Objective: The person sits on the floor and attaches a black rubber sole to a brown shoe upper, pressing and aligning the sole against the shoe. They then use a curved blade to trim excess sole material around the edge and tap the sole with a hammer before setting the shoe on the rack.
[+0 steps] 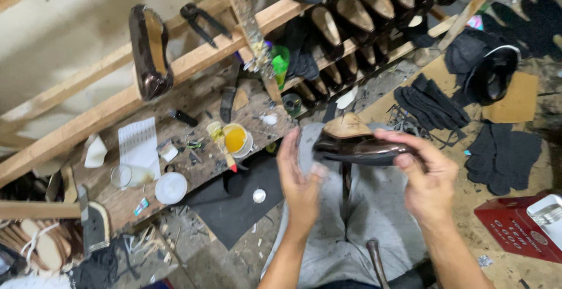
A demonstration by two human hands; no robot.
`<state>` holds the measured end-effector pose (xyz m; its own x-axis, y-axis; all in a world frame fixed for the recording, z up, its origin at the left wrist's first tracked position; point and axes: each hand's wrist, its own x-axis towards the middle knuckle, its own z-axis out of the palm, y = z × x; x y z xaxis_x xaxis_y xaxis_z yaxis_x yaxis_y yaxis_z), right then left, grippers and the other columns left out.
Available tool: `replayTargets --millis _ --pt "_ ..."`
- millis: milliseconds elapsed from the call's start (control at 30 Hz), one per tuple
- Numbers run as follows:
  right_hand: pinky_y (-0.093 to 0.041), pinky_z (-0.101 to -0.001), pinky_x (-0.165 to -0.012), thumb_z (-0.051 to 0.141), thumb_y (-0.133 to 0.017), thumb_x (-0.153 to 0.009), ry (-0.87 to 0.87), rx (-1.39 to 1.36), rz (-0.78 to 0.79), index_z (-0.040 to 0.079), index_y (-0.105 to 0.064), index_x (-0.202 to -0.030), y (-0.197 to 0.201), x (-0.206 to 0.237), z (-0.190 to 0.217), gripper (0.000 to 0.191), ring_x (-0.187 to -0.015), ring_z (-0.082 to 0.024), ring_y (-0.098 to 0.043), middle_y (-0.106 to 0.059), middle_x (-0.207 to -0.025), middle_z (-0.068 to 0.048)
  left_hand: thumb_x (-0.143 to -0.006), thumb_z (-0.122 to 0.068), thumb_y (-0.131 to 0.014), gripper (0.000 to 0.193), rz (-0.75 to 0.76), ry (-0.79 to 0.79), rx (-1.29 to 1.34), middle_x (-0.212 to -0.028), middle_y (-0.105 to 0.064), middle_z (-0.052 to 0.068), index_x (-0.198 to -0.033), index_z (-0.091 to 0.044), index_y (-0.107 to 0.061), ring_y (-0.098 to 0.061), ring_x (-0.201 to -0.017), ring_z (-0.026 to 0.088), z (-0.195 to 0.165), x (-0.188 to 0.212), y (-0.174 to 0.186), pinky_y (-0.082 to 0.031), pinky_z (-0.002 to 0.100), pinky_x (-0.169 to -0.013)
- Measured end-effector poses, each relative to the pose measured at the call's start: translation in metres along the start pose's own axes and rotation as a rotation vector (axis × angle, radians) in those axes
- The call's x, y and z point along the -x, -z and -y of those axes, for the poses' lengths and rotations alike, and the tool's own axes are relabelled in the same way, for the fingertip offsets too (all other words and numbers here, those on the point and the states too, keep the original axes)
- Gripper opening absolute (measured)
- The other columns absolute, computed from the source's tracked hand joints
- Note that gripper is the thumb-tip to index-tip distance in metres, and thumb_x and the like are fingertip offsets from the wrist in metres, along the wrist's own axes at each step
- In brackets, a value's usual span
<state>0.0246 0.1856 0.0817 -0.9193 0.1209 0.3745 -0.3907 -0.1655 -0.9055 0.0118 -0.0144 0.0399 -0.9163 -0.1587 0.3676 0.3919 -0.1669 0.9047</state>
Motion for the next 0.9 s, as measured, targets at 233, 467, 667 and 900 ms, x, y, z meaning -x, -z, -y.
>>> replayTargets --millis 233,467,667,900 --pt "-0.037 -0.0589 -0.124 0.035 -0.057 -0.109 -0.076 -0.456 -0.041 0.003 -0.052 -0.14 0.027 0.007 -0.003 0.045 -0.146 -0.041 -0.048 -0.054 -0.149 -0.021 -0.103 -0.035 -0.045 0.062 -0.087 0.538 0.632 -0.152 -0.046 0.013 -0.157 -0.008 -0.032 -0.051 -0.13 0.027 0.007 -0.01 0.016 -0.047 0.05 -0.1" --pt "-0.035 -0.0605 -0.122 0.044 -0.043 -0.109 -0.094 -0.599 -0.065 0.012 -0.051 -0.141 0.017 0.005 -0.017 0.046 -0.146 -0.04 -0.045 -0.053 -0.148 -0.016 -0.107 -0.012 -0.051 0.055 -0.097 0.217 0.515 -0.152 -0.049 0.012 -0.159 -0.003 -0.034 -0.05 -0.135 0.015 -0.01 -0.008 0.012 -0.041 0.029 -0.114" --pt "-0.038 -0.0612 -0.122 0.039 -0.041 -0.116 -0.049 -0.639 -0.019 0.01 -0.056 -0.124 0.023 0.007 -0.024 0.034 -0.144 -0.041 -0.049 -0.06 -0.134 -0.015 -0.107 -0.008 -0.051 0.054 -0.116 0.186 0.472 -0.153 -0.047 0.008 -0.158 -0.003 -0.034 -0.051 -0.132 0.011 -0.016 -0.004 0.011 -0.04 0.025 -0.113" --pt "-0.035 -0.0582 -0.127 0.04 -0.038 -0.117 -0.086 -0.63 -0.055 0.01 -0.056 -0.129 0.022 0.007 -0.021 0.036 -0.142 -0.038 -0.052 -0.062 -0.135 -0.015 -0.11 -0.018 -0.042 0.052 -0.098 0.278 0.565 -0.152 -0.047 0.014 -0.159 -0.006 -0.032 -0.05 -0.135 0.02 -0.018 -0.005 0.009 -0.047 0.038 -0.109"
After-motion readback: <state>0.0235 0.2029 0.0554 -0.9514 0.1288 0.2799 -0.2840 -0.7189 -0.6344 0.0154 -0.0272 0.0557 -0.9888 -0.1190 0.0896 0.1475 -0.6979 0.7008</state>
